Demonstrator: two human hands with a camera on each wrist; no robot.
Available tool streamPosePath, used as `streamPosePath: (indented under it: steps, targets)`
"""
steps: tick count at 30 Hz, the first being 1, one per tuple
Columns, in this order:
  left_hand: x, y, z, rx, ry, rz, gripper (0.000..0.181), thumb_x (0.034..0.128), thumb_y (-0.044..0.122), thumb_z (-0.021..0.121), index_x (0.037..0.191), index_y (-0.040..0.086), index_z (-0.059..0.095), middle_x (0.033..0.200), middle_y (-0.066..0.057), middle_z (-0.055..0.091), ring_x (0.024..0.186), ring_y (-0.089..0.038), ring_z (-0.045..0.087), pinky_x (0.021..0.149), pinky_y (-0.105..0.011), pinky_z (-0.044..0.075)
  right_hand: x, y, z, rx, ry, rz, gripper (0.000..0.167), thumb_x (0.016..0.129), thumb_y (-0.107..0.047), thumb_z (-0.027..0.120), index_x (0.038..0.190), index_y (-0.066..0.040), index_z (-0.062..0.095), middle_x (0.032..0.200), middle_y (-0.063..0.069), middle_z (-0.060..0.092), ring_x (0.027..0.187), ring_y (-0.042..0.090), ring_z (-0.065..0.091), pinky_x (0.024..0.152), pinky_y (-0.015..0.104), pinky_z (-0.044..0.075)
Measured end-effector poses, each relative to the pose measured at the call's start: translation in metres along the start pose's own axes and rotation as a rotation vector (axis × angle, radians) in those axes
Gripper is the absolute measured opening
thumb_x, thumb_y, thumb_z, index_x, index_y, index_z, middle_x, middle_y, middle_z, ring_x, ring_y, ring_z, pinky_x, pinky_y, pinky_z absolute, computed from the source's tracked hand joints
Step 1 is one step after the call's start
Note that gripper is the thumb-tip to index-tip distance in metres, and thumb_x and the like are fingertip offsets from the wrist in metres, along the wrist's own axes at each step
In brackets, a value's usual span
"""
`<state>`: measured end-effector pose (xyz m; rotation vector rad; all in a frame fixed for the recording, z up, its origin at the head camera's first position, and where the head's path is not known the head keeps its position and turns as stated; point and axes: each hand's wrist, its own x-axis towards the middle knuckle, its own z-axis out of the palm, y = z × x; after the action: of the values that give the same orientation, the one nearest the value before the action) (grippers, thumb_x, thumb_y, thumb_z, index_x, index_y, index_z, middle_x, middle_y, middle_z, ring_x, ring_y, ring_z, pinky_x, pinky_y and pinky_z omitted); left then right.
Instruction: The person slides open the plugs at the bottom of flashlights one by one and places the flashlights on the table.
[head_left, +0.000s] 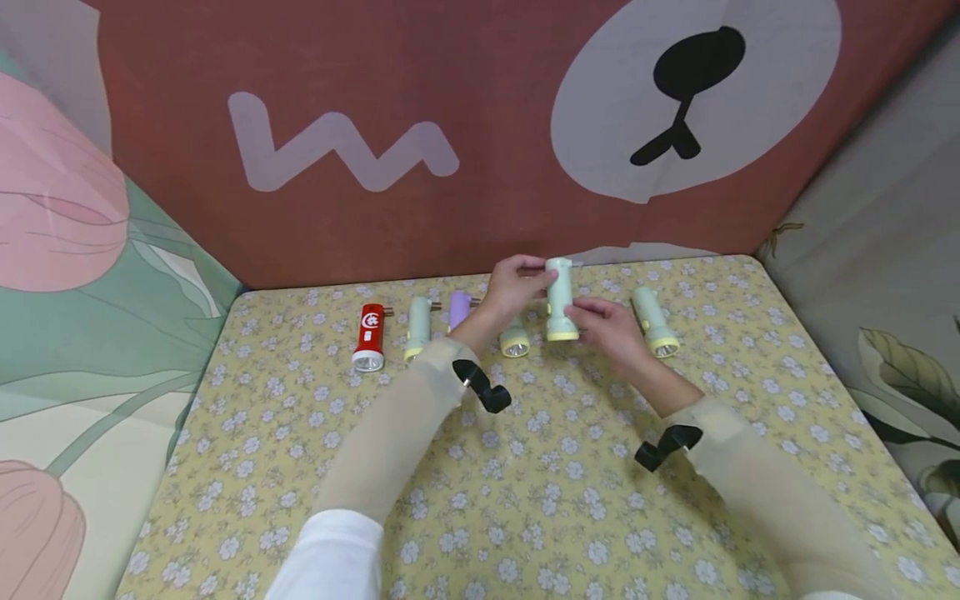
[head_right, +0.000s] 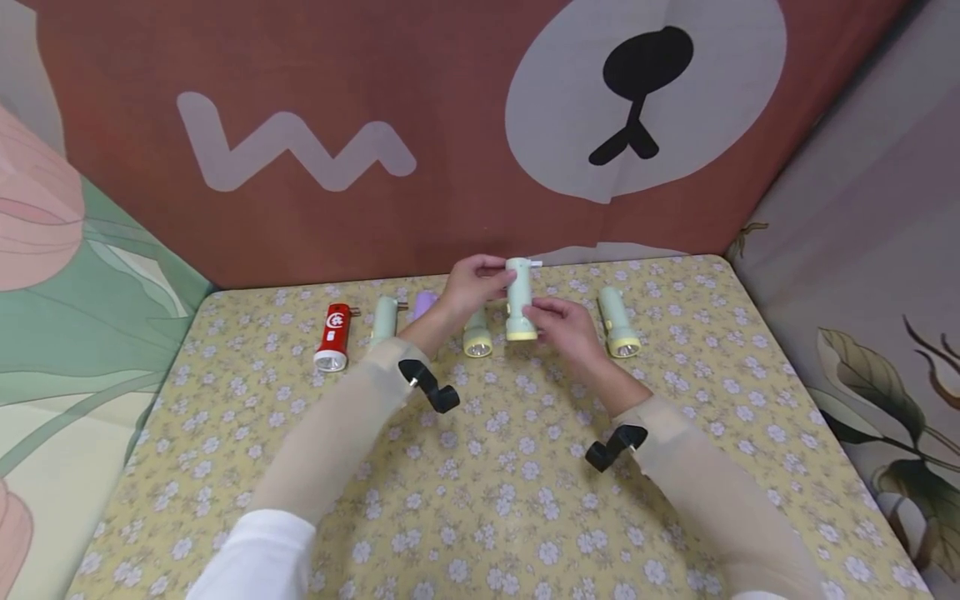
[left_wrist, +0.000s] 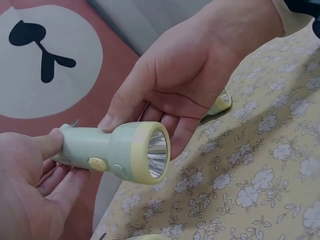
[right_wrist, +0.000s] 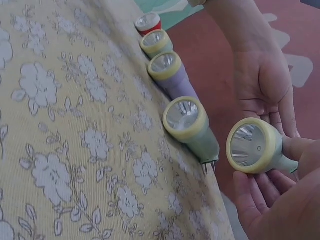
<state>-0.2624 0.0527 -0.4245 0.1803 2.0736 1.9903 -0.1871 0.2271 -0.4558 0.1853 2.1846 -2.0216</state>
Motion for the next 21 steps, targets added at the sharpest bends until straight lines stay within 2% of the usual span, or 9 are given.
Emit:
streamPosePath:
  steps: [7, 14, 21]
  targets:
    - [0.007, -0.008, 0.007, 0.008, 0.062, -0.048, 0.031, 0.094, 0.005, 0.074, 0.12, -0.01, 0.065, 0.114, -0.027, 0.07, 0.1, -0.038, 0.071, 0.092, -0.048, 0.058, 0.006, 0.006, -0.001, -0.053, 0.017, 0.02, 0.055, 0.102, -0.032, 0.065, 0.142, 0.004, 0.055, 0.128, 0.014, 0.061, 0.09, 0.007, 0.065, 0.085, 0.038, 0.058]
    - [0.013, -0.015, 0.009, 0.01, 0.102, -0.08, 0.029, 0.0936, 0.003, 0.074, 0.118, -0.011, 0.067, 0.112, -0.027, 0.071, 0.098, -0.039, 0.072, 0.091, -0.047, 0.058, 0.013, 0.013, 0.001, -0.09, 0.04, 0.032, 0.053, 0.102, -0.033, 0.065, 0.139, 0.004, 0.057, 0.132, 0.02, 0.06, 0.09, 0.009, 0.065, 0.088, 0.042, 0.058]
    - [0.015, -0.016, 0.012, 0.099, 0.103, -0.129, 0.031, 0.0938, 0.002, 0.072, 0.12, -0.013, 0.066, 0.121, -0.027, 0.067, 0.1, -0.042, 0.071, 0.092, -0.046, 0.058, 0.016, 0.015, 0.002, -0.109, 0.035, 0.073, 0.05, 0.103, -0.032, 0.063, 0.137, 0.005, 0.059, 0.13, 0.022, 0.061, 0.09, 0.011, 0.067, 0.086, 0.038, 0.06]
